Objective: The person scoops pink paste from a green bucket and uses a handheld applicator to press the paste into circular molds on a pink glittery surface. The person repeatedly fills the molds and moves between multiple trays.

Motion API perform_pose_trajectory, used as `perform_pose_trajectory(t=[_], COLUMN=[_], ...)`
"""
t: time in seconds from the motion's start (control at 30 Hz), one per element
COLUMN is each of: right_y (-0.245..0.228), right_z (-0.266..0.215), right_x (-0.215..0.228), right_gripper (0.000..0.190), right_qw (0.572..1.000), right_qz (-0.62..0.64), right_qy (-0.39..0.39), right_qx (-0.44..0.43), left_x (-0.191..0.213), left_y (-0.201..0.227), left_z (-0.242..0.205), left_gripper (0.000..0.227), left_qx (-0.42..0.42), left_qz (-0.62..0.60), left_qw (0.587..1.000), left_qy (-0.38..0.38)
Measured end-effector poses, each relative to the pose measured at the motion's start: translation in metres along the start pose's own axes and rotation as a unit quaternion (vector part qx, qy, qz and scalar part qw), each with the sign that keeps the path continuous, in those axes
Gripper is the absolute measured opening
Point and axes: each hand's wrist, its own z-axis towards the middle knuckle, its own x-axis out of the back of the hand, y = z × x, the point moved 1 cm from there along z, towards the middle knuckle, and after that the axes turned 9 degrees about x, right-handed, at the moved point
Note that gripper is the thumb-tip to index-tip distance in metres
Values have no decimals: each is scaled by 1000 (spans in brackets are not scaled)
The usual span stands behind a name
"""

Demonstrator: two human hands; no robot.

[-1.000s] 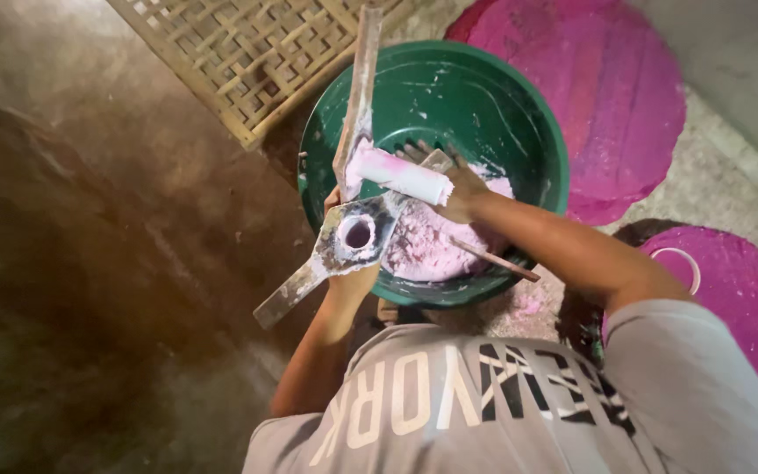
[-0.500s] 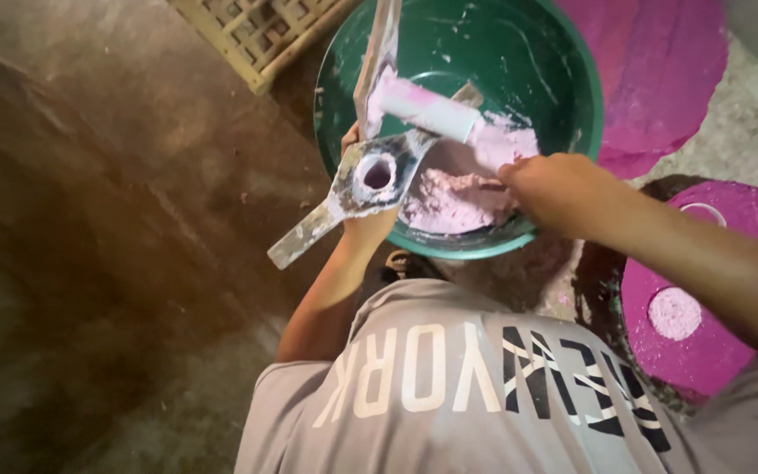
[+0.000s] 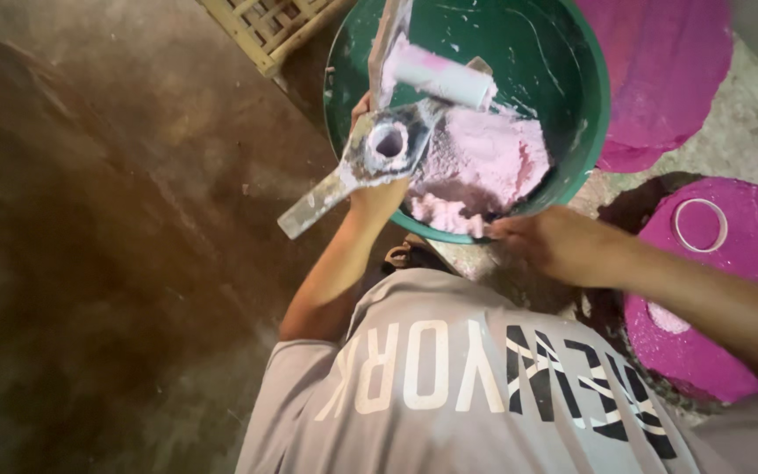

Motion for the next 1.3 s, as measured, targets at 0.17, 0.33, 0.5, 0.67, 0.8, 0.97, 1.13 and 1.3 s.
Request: perform_pose_trajectory(t=[0.17, 0.33, 0.5, 0.67, 0.8, 0.97, 1.13, 1.3], right_y=[-4, -16, -57, -68, -89, -91, -72, -125], right_z=[-50, -34, 17, -4, -43, -4, 11, -43], right_x=[81, 127, 88, 57, 97, 96, 75, 121], right_gripper=[40, 40, 35, 31, 20, 14, 18, 20], right_qw=[985, 991, 908, 855, 878, 882, 859, 876], right_qz=[86, 15, -389, -511, -477, -470, -505, -475], right_qy=[-41, -8, -98, 30, 10, 41, 59, 51], right_qx=[-142, -134, -125, 85, -44, -8, 63, -64], left_x=[11, -1, -37, -36, -26, -48, -53, -31], left_y=[19, 39, 38, 25, 9, 13, 15, 15], left_z=[16, 8, 9, -3, 7, 17, 19, 18], left_gripper=[69, 66, 64, 58, 58, 66, 69, 78], left_qx=[-90, -30, -136, 16, 75, -135, -94, -27], left_qz=[88, 134, 76, -6, 37, 108, 47, 121], left_qw=[992, 975, 969, 967, 969, 967, 966, 967], left_qy=[-12, -172, -193, -253, -234, -188, -236, -221])
